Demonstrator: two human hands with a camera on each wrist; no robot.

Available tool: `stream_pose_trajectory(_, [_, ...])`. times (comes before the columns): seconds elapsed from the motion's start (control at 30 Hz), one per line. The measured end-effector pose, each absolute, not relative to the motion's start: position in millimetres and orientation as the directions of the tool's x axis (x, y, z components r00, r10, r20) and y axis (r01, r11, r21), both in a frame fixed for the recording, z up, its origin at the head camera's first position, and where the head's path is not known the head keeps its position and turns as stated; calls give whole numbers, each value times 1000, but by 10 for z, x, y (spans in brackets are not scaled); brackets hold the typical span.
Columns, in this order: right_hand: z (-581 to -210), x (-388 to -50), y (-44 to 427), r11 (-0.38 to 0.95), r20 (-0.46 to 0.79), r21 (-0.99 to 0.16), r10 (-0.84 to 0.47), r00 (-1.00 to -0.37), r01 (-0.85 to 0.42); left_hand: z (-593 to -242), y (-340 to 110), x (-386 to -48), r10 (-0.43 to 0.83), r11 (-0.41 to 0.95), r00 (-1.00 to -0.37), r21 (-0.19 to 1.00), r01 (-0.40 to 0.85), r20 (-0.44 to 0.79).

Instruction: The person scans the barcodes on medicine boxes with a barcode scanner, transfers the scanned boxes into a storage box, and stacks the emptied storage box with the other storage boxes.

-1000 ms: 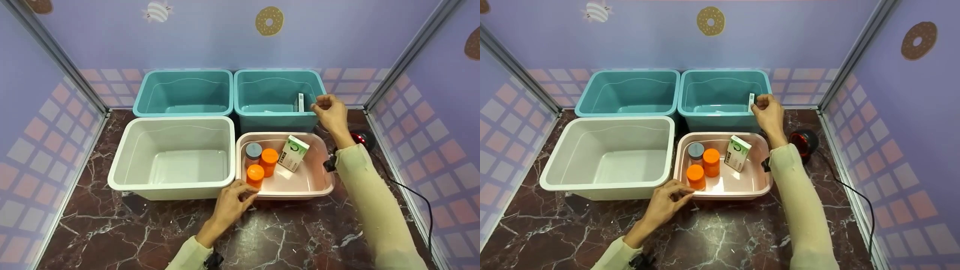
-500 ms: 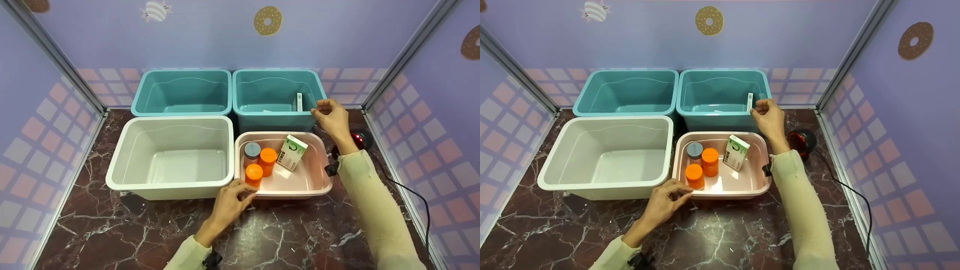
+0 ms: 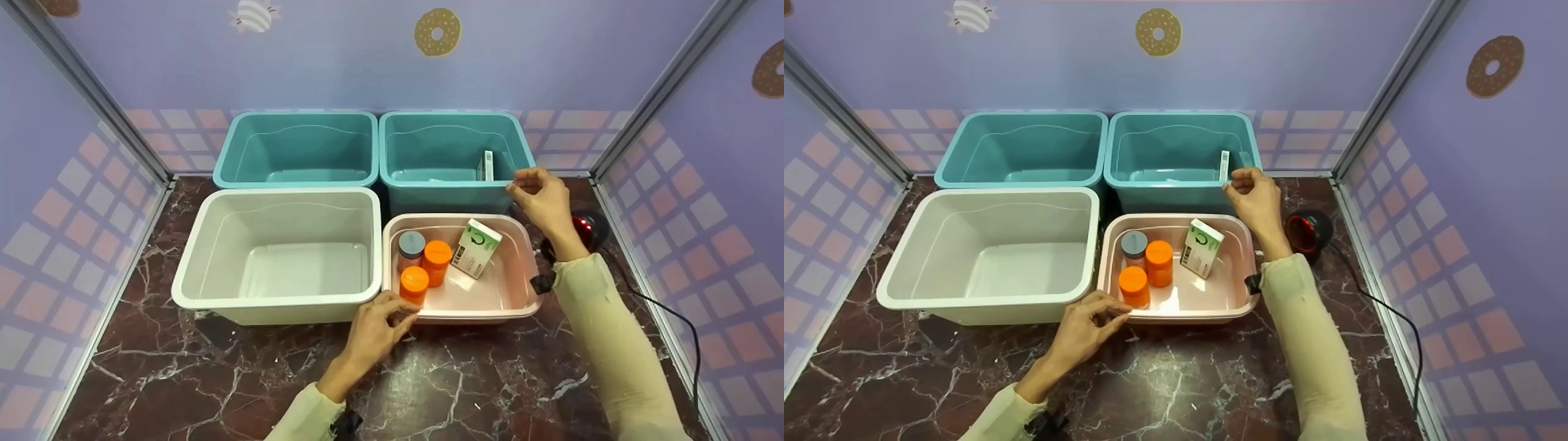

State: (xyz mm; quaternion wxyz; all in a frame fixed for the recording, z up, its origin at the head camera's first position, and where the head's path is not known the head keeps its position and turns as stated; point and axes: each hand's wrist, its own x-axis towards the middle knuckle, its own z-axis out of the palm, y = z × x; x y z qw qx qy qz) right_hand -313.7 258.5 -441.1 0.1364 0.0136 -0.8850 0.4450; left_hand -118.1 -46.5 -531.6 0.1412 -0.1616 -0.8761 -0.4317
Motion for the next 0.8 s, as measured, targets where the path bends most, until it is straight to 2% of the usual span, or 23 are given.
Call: stream_pose_trajectory(0.8, [-4472, -2862, 2581, 638, 236, -744, -27, -971, -198, -5311, -462, -1182, 159, 572, -910, 715, 402, 383])
